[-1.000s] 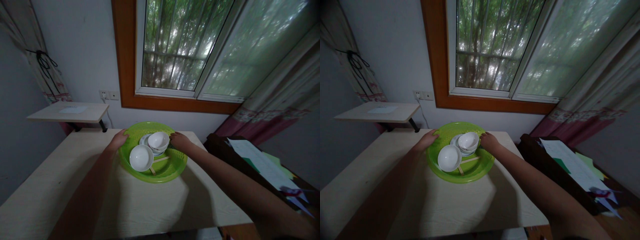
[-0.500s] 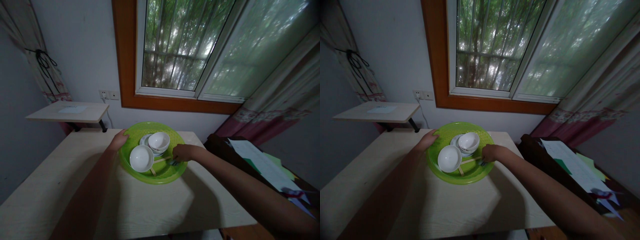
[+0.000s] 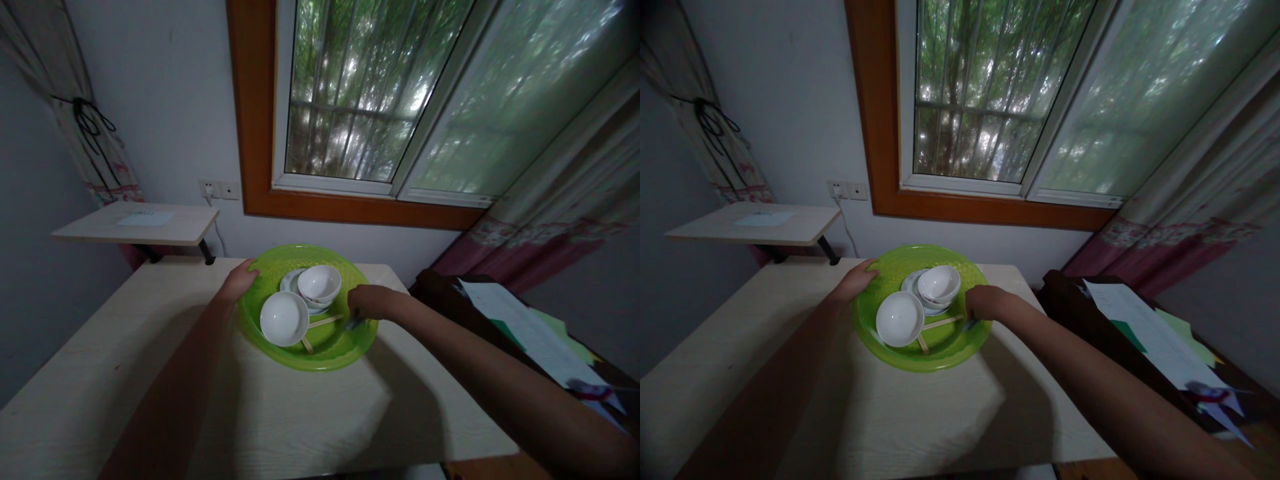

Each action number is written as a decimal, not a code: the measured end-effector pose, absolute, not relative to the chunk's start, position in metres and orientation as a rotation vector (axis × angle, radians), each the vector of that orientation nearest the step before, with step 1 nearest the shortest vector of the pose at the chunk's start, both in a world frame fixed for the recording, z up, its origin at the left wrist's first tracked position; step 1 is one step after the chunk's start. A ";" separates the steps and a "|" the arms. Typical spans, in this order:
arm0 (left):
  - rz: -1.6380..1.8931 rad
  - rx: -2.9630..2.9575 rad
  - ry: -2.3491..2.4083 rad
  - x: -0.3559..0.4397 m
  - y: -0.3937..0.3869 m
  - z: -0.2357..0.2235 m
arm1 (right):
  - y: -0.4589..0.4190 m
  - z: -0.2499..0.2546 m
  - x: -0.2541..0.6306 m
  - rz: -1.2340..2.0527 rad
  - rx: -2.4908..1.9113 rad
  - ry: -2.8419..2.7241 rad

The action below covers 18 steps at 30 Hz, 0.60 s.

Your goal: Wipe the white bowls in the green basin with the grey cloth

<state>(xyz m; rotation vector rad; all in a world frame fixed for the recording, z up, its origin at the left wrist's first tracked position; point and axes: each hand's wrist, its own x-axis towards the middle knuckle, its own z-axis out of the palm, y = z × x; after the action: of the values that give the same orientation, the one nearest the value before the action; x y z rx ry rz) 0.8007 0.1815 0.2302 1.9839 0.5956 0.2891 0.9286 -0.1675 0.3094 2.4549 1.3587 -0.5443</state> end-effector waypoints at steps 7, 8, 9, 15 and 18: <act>0.275 1.963 0.602 0.798 0.177 0.240 | -0.159 0.293 0.942 0.037 2.278 1.449; 0.278 1.974 0.601 0.798 0.178 0.240 | -0.159 0.290 0.943 0.074 2.278 1.469; 0.280 1.981 0.602 0.798 0.178 0.239 | -0.160 0.288 0.944 0.102 2.281 1.488; 0.288 1.977 0.605 0.799 0.178 0.237 | -0.165 0.285 0.935 0.046 2.278 1.464; 0.266 1.990 0.612 0.798 0.177 0.239 | -0.166 0.291 0.920 -0.161 2.308 1.359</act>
<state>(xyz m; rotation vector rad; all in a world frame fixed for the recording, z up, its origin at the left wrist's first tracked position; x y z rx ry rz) 0.7981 0.1770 0.2392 1.9897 0.6122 0.2664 0.9201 -0.1658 0.2908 2.3083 1.3589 -0.1609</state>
